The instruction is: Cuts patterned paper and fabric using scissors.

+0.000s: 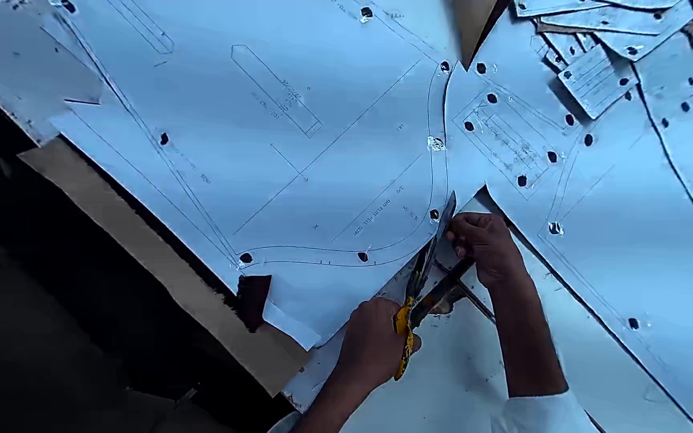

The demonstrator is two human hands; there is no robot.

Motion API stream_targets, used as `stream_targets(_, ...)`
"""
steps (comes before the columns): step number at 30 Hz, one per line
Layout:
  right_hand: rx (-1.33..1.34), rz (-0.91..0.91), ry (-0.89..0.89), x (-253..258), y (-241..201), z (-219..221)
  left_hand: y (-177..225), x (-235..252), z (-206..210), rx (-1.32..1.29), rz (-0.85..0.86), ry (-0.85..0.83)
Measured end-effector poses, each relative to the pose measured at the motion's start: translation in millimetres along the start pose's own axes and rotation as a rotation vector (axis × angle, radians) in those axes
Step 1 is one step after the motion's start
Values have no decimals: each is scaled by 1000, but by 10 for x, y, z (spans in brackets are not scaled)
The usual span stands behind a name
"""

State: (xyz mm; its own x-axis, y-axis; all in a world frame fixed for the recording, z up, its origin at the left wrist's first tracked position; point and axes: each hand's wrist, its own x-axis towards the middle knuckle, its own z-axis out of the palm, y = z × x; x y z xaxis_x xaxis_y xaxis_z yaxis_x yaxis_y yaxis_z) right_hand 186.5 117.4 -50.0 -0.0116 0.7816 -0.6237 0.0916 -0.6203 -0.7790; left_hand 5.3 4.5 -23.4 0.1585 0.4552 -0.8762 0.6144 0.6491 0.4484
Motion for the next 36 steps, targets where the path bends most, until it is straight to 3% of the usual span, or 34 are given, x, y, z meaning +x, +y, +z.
stream_targets(14, -19, 29, -22, 52, -25, -38, 8, 12, 9, 6, -8, 3)
stream_targets(18, 19, 28, 41, 83, -63, -20, 30, -4, 8, 30, 6, -3)
stream_targets(27, 73, 12, 46, 80, -51, -15, 355, 21, -23, 75, 11, -29)
stream_targets(36, 112, 25, 47, 64, -66, -3, 387, 12, -18, 92, 3, -3)
